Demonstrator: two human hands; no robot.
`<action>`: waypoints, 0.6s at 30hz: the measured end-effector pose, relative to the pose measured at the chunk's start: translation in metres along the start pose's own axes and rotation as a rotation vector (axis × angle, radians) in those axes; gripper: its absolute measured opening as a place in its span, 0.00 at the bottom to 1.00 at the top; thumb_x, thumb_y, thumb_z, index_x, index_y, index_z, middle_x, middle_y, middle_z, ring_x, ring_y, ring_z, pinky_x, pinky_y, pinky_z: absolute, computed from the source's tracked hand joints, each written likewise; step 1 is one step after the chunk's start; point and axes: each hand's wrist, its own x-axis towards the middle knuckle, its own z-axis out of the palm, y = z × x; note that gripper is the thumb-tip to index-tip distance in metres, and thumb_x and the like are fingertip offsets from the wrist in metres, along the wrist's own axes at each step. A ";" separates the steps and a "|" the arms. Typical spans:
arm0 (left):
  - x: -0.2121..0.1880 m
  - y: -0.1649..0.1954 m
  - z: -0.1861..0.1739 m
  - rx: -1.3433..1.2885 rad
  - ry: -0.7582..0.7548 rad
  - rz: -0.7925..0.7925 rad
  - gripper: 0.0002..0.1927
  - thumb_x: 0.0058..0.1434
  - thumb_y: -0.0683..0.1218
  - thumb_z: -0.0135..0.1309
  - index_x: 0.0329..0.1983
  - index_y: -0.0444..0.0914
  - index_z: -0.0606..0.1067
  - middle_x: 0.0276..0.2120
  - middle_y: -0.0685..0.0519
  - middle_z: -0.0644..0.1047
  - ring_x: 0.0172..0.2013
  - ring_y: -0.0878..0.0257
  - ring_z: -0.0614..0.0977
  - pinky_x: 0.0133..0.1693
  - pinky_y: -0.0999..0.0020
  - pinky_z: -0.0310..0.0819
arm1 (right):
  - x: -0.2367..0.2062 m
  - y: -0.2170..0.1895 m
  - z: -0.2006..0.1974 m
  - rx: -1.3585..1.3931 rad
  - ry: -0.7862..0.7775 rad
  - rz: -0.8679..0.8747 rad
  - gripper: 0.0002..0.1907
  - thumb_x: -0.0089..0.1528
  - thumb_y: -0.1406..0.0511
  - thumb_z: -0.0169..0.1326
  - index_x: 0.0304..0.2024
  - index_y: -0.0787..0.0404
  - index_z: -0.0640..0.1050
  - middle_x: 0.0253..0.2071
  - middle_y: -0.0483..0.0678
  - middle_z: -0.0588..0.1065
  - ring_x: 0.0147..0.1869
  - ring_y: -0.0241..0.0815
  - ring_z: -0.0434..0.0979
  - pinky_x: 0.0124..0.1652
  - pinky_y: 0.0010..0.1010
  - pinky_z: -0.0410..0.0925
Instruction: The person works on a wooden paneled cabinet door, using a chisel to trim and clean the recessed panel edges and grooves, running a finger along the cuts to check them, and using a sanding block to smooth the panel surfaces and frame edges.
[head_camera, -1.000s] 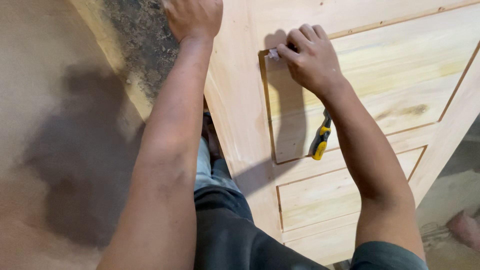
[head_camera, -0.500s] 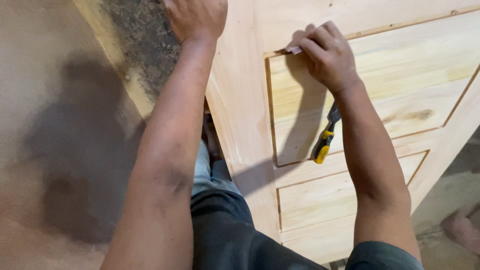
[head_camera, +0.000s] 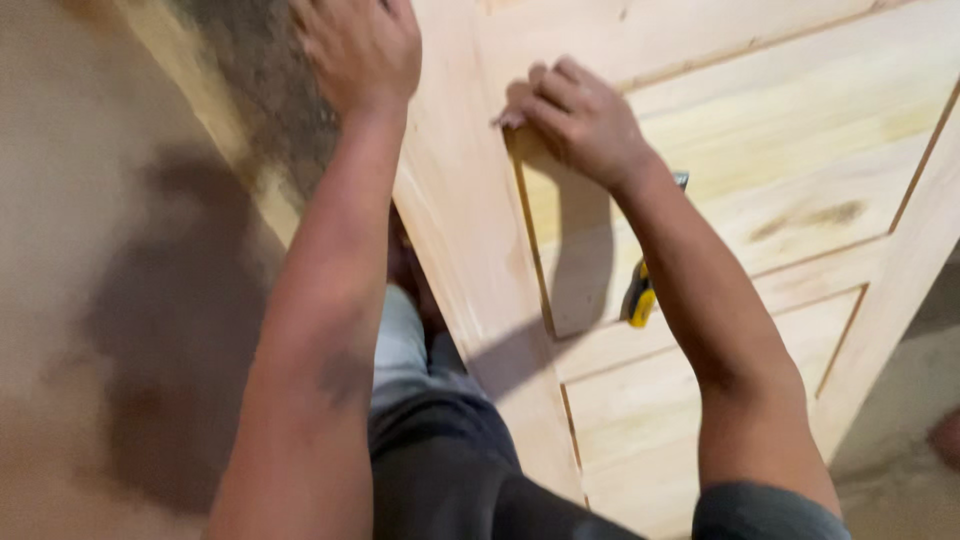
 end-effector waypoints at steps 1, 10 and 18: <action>0.001 0.001 -0.002 0.048 0.090 0.047 0.27 0.73 0.56 0.40 0.65 0.32 0.64 0.62 0.34 0.68 0.63 0.34 0.71 0.60 0.41 0.72 | -0.001 0.001 0.000 -0.003 0.022 0.000 0.11 0.64 0.65 0.67 0.46 0.60 0.80 0.47 0.47 0.74 0.49 0.45 0.73 0.47 0.33 0.72; 0.004 0.005 -0.012 -0.057 0.146 0.077 0.26 0.74 0.55 0.44 0.65 0.31 0.66 0.63 0.33 0.65 0.63 0.34 0.65 0.54 0.41 0.74 | -0.029 0.012 0.011 -0.054 -0.004 0.058 0.09 0.66 0.62 0.68 0.44 0.58 0.81 0.42 0.45 0.74 0.44 0.43 0.72 0.40 0.31 0.71; 0.008 0.011 -0.026 -0.021 -0.057 -0.008 0.22 0.74 0.55 0.43 0.58 0.33 0.69 0.59 0.34 0.66 0.64 0.34 0.66 0.55 0.40 0.72 | 0.026 0.041 -0.011 -0.150 0.066 0.161 0.04 0.72 0.66 0.62 0.44 0.57 0.79 0.43 0.44 0.77 0.42 0.42 0.76 0.37 0.36 0.68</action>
